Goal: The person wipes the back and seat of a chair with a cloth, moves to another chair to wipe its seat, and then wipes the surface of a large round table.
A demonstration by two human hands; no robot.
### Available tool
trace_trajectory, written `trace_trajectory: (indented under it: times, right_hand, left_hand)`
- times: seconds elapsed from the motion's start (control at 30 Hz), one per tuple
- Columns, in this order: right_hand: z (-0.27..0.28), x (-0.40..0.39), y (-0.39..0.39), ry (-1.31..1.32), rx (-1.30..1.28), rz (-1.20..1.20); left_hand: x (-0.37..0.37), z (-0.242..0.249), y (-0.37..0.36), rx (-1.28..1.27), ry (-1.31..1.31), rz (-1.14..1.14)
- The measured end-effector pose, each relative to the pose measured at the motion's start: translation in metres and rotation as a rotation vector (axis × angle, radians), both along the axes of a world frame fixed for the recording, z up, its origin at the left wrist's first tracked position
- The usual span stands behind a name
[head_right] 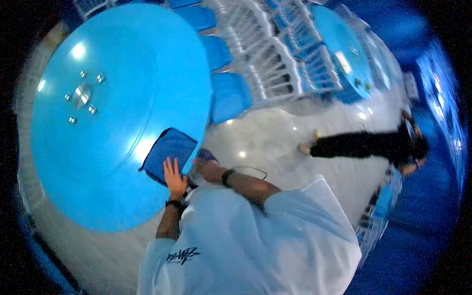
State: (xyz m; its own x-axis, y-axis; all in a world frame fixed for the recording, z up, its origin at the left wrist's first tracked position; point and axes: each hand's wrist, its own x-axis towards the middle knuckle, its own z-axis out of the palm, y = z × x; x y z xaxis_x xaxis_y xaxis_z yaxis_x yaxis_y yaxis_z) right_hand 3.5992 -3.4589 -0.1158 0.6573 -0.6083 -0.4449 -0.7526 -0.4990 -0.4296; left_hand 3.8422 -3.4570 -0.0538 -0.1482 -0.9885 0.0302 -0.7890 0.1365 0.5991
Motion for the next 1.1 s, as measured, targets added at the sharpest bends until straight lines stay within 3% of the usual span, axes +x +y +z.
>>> trace_trajectory:
  times: [0.07,0.1,0.27,0.37,0.4,0.47,0.57,0.6,0.73,0.83,0.9,0.97,1.03,1.1]
  right_hand:
    - [0.018,0.004,0.013,0.1,0.108,-0.116]
    - [0.037,0.004,0.012,0.021,0.137,-0.158]
    - [0.024,-0.014,0.053,0.224,0.426,-0.225]
    - [0.07,-0.025,0.086,0.209,0.766,-0.579]
    - [0.125,-0.017,0.072,0.165,0.797,-0.7]
    - [0.156,-0.013,0.048,0.126,0.812,-0.685]
    - [0.128,-0.006,0.055,0.122,0.578,-0.702]
    - [0.15,0.002,0.047,0.149,0.602,-0.704]
    - [0.056,-0.003,0.048,-0.087,0.526,-0.363]
    - [0.006,-0.016,0.033,-0.273,0.476,-0.267]
    - [0.022,-0.021,0.01,-0.188,0.384,-0.235]
    - [0.061,-0.017,-0.025,0.016,0.449,-0.306]
    - [0.089,-0.023,-0.044,0.023,0.383,-0.346]
    - [0.075,-0.037,-0.051,-0.101,0.347,-0.288]
  left_hand:
    - [0.013,-0.004,-0.006,0.069,-0.026,-0.057]
    - [0.014,-0.016,-0.007,0.083,-0.071,-0.059]
    - [0.044,-0.006,-0.017,0.033,-0.182,-0.285]
    - [0.055,-0.007,-0.018,0.031,-0.096,-0.357]
    - [0.058,-0.002,-0.019,0.094,-0.08,-0.379]
    - [0.069,0.001,-0.024,0.156,-0.054,-0.42]
    - [0.081,-0.004,-0.037,0.204,0.001,-0.489]
    - [0.086,-0.005,-0.04,0.208,0.049,-0.509]
    - [0.1,-0.017,-0.045,0.074,0.322,-0.473]
    - [0.085,-0.034,-0.035,0.106,0.43,-0.27]
    - [0.08,-0.044,-0.021,0.145,0.449,-0.128]
    - [0.079,-0.045,-0.015,0.107,0.474,-0.148]
    - [0.072,-0.029,-0.012,0.207,0.479,-0.115]
    - [0.076,-0.028,-0.01,0.223,0.483,-0.126]
